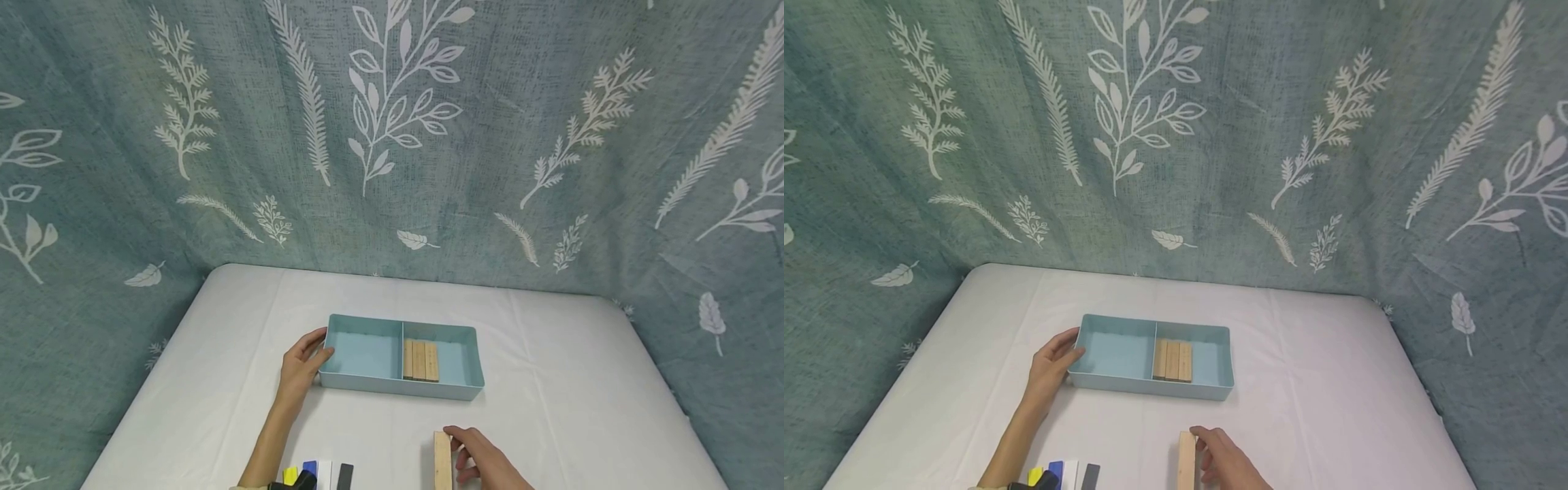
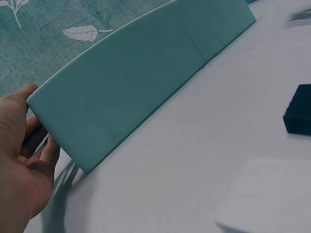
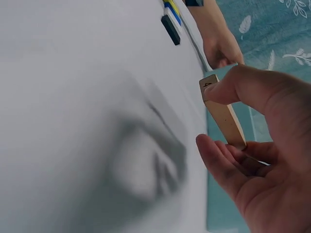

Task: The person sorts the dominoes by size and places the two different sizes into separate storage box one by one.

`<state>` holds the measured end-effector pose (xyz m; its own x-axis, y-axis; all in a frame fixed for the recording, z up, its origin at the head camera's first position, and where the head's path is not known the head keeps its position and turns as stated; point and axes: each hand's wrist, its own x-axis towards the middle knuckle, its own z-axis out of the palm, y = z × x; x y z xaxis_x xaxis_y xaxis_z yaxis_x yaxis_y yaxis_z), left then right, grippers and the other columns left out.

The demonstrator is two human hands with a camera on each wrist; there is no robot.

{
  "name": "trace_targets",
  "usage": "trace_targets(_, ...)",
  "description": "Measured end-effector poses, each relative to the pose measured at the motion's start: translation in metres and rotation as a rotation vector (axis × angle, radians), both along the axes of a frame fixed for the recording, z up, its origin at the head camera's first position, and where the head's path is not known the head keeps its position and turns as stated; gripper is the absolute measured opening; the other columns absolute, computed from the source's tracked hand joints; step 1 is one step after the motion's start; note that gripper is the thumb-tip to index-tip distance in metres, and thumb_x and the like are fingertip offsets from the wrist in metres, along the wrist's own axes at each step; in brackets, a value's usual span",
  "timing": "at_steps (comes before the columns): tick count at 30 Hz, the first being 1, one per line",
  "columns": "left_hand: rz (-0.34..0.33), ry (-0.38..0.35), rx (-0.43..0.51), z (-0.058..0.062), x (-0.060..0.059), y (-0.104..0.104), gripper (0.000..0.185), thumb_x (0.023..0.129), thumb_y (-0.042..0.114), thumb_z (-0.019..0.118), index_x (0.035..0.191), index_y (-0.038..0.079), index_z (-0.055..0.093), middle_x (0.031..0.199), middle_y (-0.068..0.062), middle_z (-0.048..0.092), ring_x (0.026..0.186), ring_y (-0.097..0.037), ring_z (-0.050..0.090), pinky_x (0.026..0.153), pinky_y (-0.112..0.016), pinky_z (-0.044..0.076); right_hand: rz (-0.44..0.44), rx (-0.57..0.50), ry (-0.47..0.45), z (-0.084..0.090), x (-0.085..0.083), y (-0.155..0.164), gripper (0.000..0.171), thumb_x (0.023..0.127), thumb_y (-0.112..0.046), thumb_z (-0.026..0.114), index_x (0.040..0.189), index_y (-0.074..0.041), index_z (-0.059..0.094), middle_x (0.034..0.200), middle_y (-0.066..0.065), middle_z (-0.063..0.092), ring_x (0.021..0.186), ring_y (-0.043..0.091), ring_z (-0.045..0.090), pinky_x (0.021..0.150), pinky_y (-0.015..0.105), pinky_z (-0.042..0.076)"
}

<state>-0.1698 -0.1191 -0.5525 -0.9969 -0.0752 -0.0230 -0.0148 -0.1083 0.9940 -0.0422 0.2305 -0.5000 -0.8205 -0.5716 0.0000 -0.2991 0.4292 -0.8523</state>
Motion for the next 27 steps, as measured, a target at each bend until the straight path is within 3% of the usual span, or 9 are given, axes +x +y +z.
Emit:
trace_targets(5,-0.003,0.011,0.003,0.0,-0.001,-0.001,0.048,0.091,0.008,0.069,0.137,0.004,0.054,0.145,-0.013,0.049,0.138,-0.028,0.041,0.109,-0.032,0.038,0.033,-0.019,0.07,0.013,-0.011,0.008,0.077,0.08,-0.009,0.083,0.14,0.007,0.038,0.113,0.008,0.044,0.088,0.011,0.053,0.068,0.026,0.059)
trace_targets(9,-0.002,0.015,0.002,-0.001,-0.001,-0.001,0.048,0.091,0.008,0.069,0.137,0.003,0.054,0.145,-0.015,0.049,0.139,-0.029,0.041,0.11,-0.034,0.037,-0.017,0.02,0.034,0.029,-0.019,0.01,0.076,0.076,0.001,0.078,0.142,-0.003,0.04,0.116,0.009,0.046,0.092,0.016,0.055,0.072,0.028,0.059)
trace_targets(13,0.001,0.008,0.006,-0.001,0.0,-0.001,0.048,0.091,0.008,0.07,0.136,0.004,0.055,0.144,-0.013,0.05,0.138,-0.028,0.042,0.107,-0.03,0.039,-0.06,0.046,0.063,0.043,-0.031,0.013,0.079,0.074,0.006,0.076,0.143,-0.008,0.041,0.116,0.007,0.047,0.093,0.017,0.055,0.072,0.03,0.06)
trace_targets(18,-0.014,0.018,0.02,-0.001,0.001,-0.001,0.048,0.092,0.008,0.069,0.137,0.004,0.054,0.144,-0.012,0.049,0.138,-0.027,0.041,0.106,-0.026,0.04,-0.078,0.075,0.183,0.055,-0.049,0.017,0.083,0.072,0.009,0.078,0.144,-0.006,0.041,0.115,0.006,0.049,0.092,0.017,0.056,0.067,0.027,0.059)
trace_targets(27,-0.016,0.007,0.027,-0.002,0.0,-0.002,0.049,0.091,0.009,0.07,0.137,0.005,0.054,0.145,-0.012,0.049,0.138,-0.026,0.041,0.105,-0.025,0.041,-0.066,0.106,0.15,0.061,-0.092,0.018,0.077,0.076,0.004,0.079,0.143,0.003,0.04,0.117,0.011,0.05,0.091,0.02,0.057,0.065,0.026,0.057)
